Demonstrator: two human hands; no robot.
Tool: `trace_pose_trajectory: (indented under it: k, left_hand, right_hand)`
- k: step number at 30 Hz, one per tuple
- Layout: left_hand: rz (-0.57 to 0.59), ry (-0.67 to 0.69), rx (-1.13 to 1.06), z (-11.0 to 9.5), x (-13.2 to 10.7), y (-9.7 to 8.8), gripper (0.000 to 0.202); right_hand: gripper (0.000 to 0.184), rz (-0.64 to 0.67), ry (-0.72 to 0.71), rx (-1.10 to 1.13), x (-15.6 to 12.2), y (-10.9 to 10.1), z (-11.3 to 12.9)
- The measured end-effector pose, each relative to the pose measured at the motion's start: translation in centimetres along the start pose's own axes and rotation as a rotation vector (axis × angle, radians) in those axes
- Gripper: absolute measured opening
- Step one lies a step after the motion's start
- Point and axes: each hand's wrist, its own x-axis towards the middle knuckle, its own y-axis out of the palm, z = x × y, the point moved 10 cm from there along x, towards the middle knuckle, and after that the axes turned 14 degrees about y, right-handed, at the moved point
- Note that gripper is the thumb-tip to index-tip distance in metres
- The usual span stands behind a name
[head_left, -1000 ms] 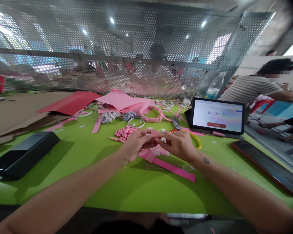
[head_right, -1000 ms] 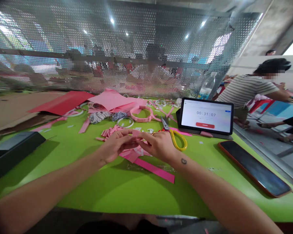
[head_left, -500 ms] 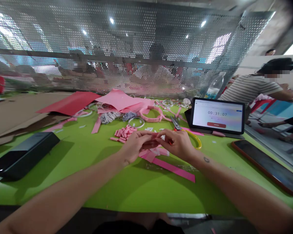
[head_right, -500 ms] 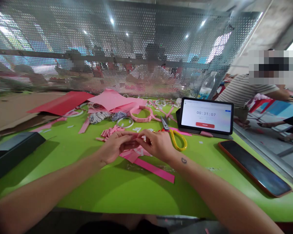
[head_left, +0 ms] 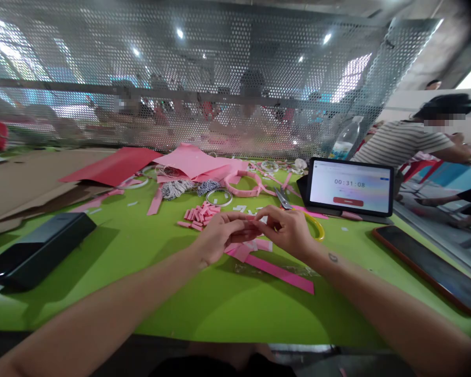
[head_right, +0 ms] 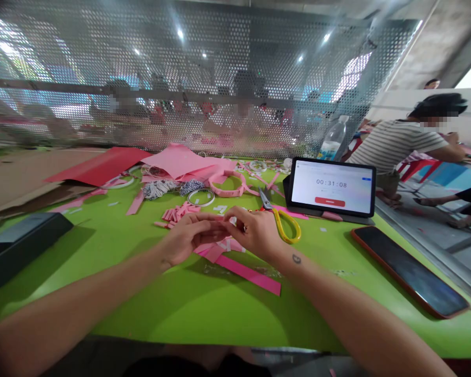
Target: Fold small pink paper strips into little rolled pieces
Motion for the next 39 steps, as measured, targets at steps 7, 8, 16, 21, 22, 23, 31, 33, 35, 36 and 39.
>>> trace_pose_trajectory:
  k: [7,8,16,21,22,23,31,33,35,36,39]
  left_hand:
    - [0.054,0.011,0.023,0.0,0.0,0.4,0.019]
    - [0.056,0.010,0.026,0.0,0.0,0.4,0.019]
    - [0.049,-0.005,0.011,0.2,0.0,0.4,0.020]
    - [0.052,-0.012,0.010,0.0,-0.1,0.3,0.018]
    - [0.054,-0.014,0.012,-0.1,-0.1,0.3,0.017]
    - [0.054,-0.015,0.013,-0.1,-0.1,0.3,0.016]
    - [0.035,-0.031,0.004,-0.1,0.0,0.0,0.016]
    - [0.043,-0.036,0.005,-0.1,0.0,-0.1,0.016]
    - [0.044,-0.036,0.002,-0.1,0.1,-0.2,0.016]
    - [0.043,-0.038,0.001,-0.1,0.1,-0.2,0.016]
    - [0.027,-0.045,0.021,0.0,0.1,-0.2,0.015]
  right_hand:
    - [0.032,0.096,0.114,0.083,0.4,0.8,-0.8]
    - [0.033,0.128,0.134,0.124,0.4,1.1,-1.0]
    - [0.033,0.332,0.265,0.545,0.4,3.1,-2.1]
    - [0.031,0.363,0.256,0.615,0.5,3.2,-2.0]
    - [0.031,0.353,0.243,0.596,0.6,3.0,-2.0]
    - [0.031,0.338,0.221,0.572,0.6,2.8,-1.8]
    - [0.031,0.210,0.020,0.311,0.4,1.4,-0.7]
    - [0.031,0.205,0.015,0.296,0.4,1.5,-0.8]
    - [0.031,0.206,0.014,0.291,0.4,1.6,-0.9]
    - [0.031,0.204,0.012,0.290,0.4,1.6,-0.9]
    - [0.031,0.208,0.004,0.290,0.4,1.7,-0.9]
